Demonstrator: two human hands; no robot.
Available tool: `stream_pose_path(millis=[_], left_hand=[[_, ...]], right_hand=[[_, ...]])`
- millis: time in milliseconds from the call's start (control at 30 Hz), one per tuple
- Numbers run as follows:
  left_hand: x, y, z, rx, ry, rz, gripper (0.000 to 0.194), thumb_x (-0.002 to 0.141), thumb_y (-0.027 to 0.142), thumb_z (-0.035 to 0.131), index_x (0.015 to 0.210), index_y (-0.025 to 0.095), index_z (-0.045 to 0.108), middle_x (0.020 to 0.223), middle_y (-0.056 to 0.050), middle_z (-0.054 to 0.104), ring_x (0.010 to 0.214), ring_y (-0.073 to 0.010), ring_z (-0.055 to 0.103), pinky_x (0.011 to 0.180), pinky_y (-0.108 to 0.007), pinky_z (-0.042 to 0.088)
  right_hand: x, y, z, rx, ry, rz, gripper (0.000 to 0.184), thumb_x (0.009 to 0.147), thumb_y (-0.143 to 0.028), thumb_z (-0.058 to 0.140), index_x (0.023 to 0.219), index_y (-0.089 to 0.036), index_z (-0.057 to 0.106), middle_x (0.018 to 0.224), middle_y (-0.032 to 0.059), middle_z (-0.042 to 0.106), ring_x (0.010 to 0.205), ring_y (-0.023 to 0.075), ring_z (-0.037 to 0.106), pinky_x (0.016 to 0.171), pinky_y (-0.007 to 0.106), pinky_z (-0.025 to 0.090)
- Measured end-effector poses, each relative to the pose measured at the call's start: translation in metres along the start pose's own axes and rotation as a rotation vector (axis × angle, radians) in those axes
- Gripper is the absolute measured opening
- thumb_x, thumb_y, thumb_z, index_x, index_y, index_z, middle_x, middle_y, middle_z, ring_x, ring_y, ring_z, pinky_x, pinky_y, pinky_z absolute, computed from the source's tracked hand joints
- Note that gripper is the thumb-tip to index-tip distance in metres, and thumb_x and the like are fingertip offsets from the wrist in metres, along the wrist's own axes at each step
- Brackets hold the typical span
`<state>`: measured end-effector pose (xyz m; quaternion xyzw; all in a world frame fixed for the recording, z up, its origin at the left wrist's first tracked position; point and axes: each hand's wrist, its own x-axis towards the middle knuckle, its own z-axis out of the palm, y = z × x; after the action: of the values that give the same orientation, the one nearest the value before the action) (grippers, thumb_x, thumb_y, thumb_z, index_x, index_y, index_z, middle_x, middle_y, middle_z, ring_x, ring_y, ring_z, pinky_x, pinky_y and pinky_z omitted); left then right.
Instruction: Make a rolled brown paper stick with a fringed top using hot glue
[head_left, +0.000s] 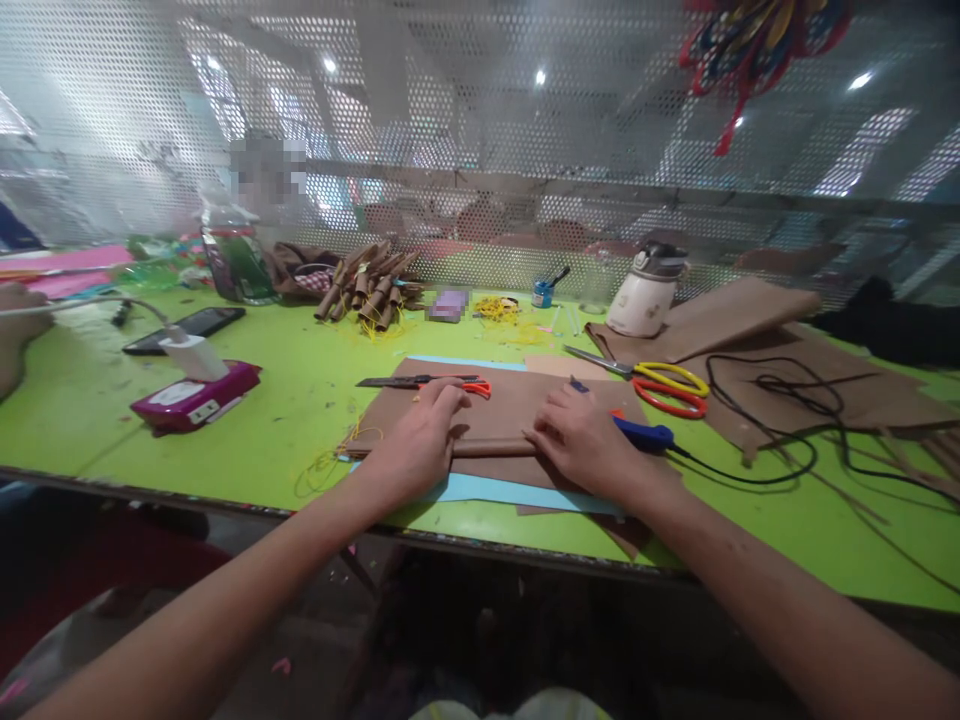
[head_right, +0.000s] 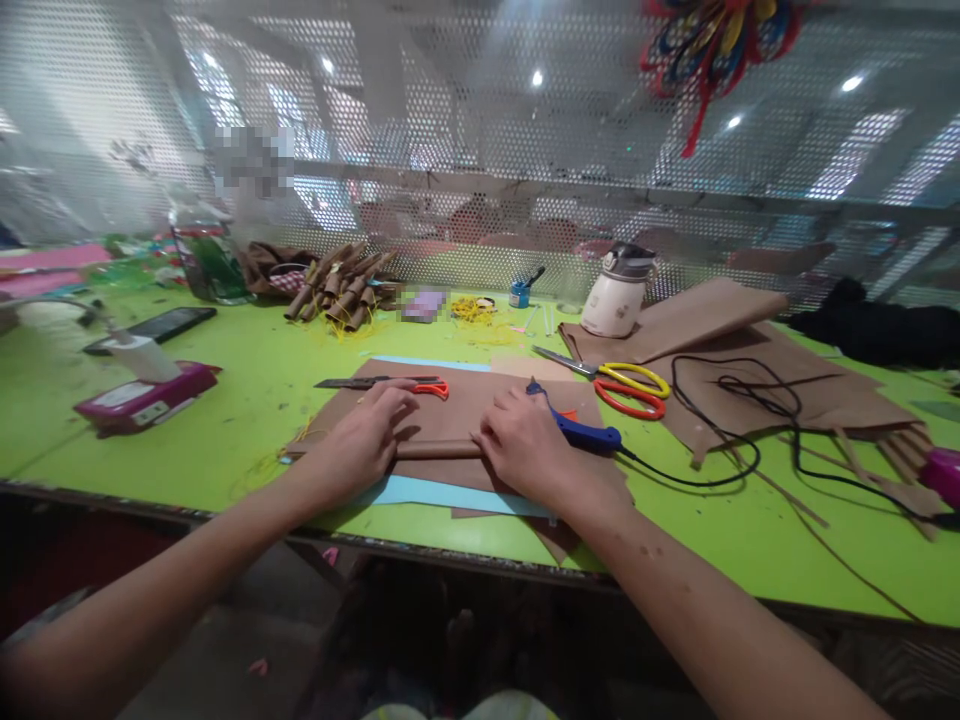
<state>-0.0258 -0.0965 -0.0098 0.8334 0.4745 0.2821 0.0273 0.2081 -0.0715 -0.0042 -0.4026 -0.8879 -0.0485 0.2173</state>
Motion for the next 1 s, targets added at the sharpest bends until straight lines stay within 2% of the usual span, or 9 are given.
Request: stream_pose_path(millis=[167,367,467,567,667,733,800,900,1000], left_hand=[[-0.001,-0.001,0.001,-0.037,-0.004,0.002,0.023,0.088,0.011,0.038,0.107,0.019,0.047,0.116,-0.013,0.049,0.112,-0.0251,0.05,0.096,-0.047,0.044],[0.002,-0.003,0.003,-0.03,0.002,0.015,0.024,0.088,0.012,0.039,0.108,0.018,0.049,0.114,-0.012,0.05,0.109,-0.0243,0.051,0.094,-0.045,0.045],[0.002,-0.002,0.002,-0.015,-0.02,0.007,0.024,0.089,0.013,0.038,0.109,0.018,0.049,0.114,-0.012,0.05,0.107,-0.0238,0.051,0.094,-0.045,0.045],[0.002,-0.001,0.001,-0.015,-0.028,-0.007,0.023,0.088,0.012,0.038,0.107,0.018,0.05,0.115,-0.013,0.051,0.109,-0.0244,0.051,0.095,-0.045,0.044],[0.002,0.0,0.0,-0.021,-0.009,-0.025,0.025,0.086,0.009,0.039,0.106,0.018,0.051,0.114,-0.012,0.052,0.108,-0.0246,0.052,0.094,-0.045,0.045],[0.001,0.001,-0.001,-0.023,0.004,-0.038,0.028,0.082,0.007,0.04,0.105,0.018,0.05,0.114,-0.012,0.052,0.108,-0.0247,0.052,0.093,-0.046,0.045],[0.001,0.002,-0.002,-0.04,0.016,-0.045,0.03,0.079,0.005,0.041,0.104,0.018,0.05,0.114,-0.012,0.052,0.108,-0.0245,0.052,0.094,-0.046,0.045],[0.001,0.0,-0.002,-0.106,0.042,-0.061,0.032,0.076,0.002,0.04,0.101,0.019,0.05,0.11,-0.01,0.054,0.107,-0.023,0.054,0.094,-0.046,0.046],[0.001,-0.004,-0.004,-0.26,0.071,-0.139,0.036,0.072,0.001,0.04,0.1,0.02,0.05,0.11,-0.008,0.056,0.106,-0.0208,0.056,0.091,-0.043,0.048]], right_hand=[[0.0,0.007,-0.005,0.082,0.147,0.069,0.015,0.086,-0.021,0.058,0.072,-0.017,0.058,0.076,0.0056,0.059,0.077,0.0197,0.05,0.069,0.032,0.036],[0.0,0.001,-0.003,-0.112,-0.045,0.009,0.016,0.087,-0.022,0.057,0.073,-0.018,0.062,0.081,0.0073,0.061,0.087,0.0242,0.051,0.072,0.036,0.033],[0.0,0.001,-0.001,-0.133,-0.068,0.011,0.017,0.088,-0.021,0.054,0.074,-0.017,0.062,0.083,0.0079,0.062,0.089,0.0247,0.051,0.072,0.037,0.033],[0.0,0.006,-0.001,-0.062,-0.012,0.034,0.015,0.086,-0.022,0.058,0.072,-0.017,0.062,0.081,0.0071,0.061,0.086,0.0237,0.052,0.072,0.036,0.035],[-0.001,0.008,-0.003,0.039,0.13,0.061,0.017,0.086,-0.025,0.06,0.071,-0.017,0.06,0.077,0.0064,0.059,0.079,0.0214,0.051,0.07,0.034,0.037],[-0.002,0.003,-0.006,0.085,0.185,0.025,0.016,0.087,-0.025,0.058,0.074,-0.017,0.061,0.079,0.0069,0.059,0.08,0.021,0.05,0.072,0.033,0.038],[-0.002,-0.005,-0.007,0.1,0.126,-0.068,0.013,0.087,-0.027,0.058,0.08,-0.016,0.063,0.084,0.0076,0.06,0.085,0.0217,0.05,0.076,0.035,0.038],[-0.002,-0.017,-0.008,0.015,-0.046,-0.196,0.014,0.089,-0.027,0.057,0.086,-0.017,0.066,0.086,0.0076,0.062,0.086,0.0223,0.048,0.076,0.037,0.035],[0.0,-0.022,-0.007,-0.106,-0.1,-0.257,0.019,0.092,-0.023,0.051,0.082,-0.016,0.067,0.083,0.0076,0.062,0.083,0.0218,0.047,0.074,0.037,0.031]])
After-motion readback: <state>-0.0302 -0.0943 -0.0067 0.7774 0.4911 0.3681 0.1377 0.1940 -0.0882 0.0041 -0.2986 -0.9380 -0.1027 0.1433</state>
